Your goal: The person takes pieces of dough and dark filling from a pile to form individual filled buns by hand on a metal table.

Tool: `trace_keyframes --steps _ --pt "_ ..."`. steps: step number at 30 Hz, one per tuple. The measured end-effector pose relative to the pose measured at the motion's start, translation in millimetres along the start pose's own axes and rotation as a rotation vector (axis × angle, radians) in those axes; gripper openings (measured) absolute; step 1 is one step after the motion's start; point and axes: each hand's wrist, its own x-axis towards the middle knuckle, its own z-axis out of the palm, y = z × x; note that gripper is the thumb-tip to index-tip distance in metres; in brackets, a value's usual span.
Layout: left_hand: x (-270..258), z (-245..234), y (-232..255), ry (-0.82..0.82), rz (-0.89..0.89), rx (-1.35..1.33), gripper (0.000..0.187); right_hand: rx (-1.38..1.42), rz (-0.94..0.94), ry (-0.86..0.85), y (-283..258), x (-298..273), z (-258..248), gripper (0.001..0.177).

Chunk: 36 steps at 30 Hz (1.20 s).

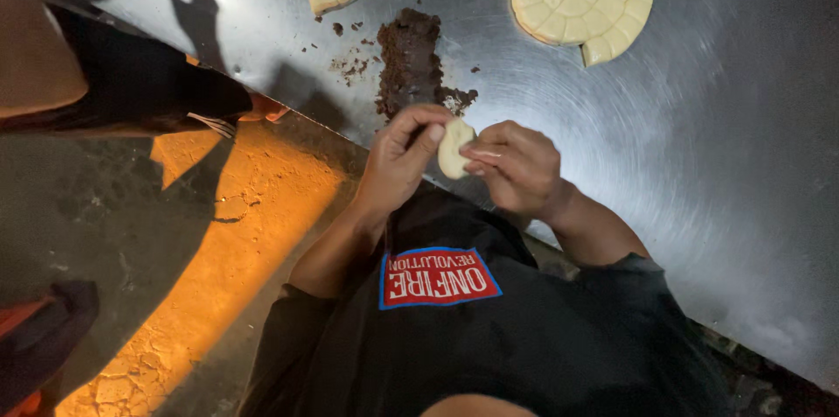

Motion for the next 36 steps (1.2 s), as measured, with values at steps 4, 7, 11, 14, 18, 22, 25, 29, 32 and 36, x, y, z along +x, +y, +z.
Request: trace_keyframes --steps 4,7,11,14,18,22,25,29,32,36 --pt "-6.8 -0.1 20.9 -0.192 0.228 0.121 0.014 0.358 0.034 -0.08 -1.4 2.4 -9.8 0.034" --pt "-14.7 18.2 22.7 0.01 0.366 0.264 0.017 0.363 0.117 0.072 -6.3 -6.7 8.4 0.026" --pt "-11.3 30.6 1.0 0.258 0.16 0.099 0.038 -0.001 0.162 0.344 -20.7 -24.5 42.0 0.016" --pt "3.8 21.5 -15.6 0.294 -0.065 -0.129 0.05 -0.172 0.039 0.209 -25.3 -30.2 40.6 0.035" --pt "12.1 21.1 -26.8 0.168 -0.186 -0.211 0.058 -0.22 0.024 0.15 -17.8 -25.3 30.2 0.028" --pt "9.3 32.6 -35.9 0.067 -0.396 -0.335 0.057 0.113 0.201 -0.099 -7.7 -17.2 -11.8 0.04" --pt "11.8 40.6 -55.8 0.06 -0.585 -0.445 0.058 0.032 0.234 -0.112 -8.5 -17.8 -10.9 0.032" --pt "26.2 44.8 -106.1 0.121 -0.903 -0.707 0.054 -0.104 0.188 -0.051 -19.3 -18.7 -2.4 0.026" --pt "23.6 47.0 -145.9 0.088 -0.968 -0.759 0.056 -0.209 0.106 -0.096 -23.3 -23.3 -5.1 0.041" --pt "20.7 60.3 -193.0 -0.097 -0.914 -0.531 0.069 -0.259 0.269 -0.019 13.9 -61.5 9.2 0.018"
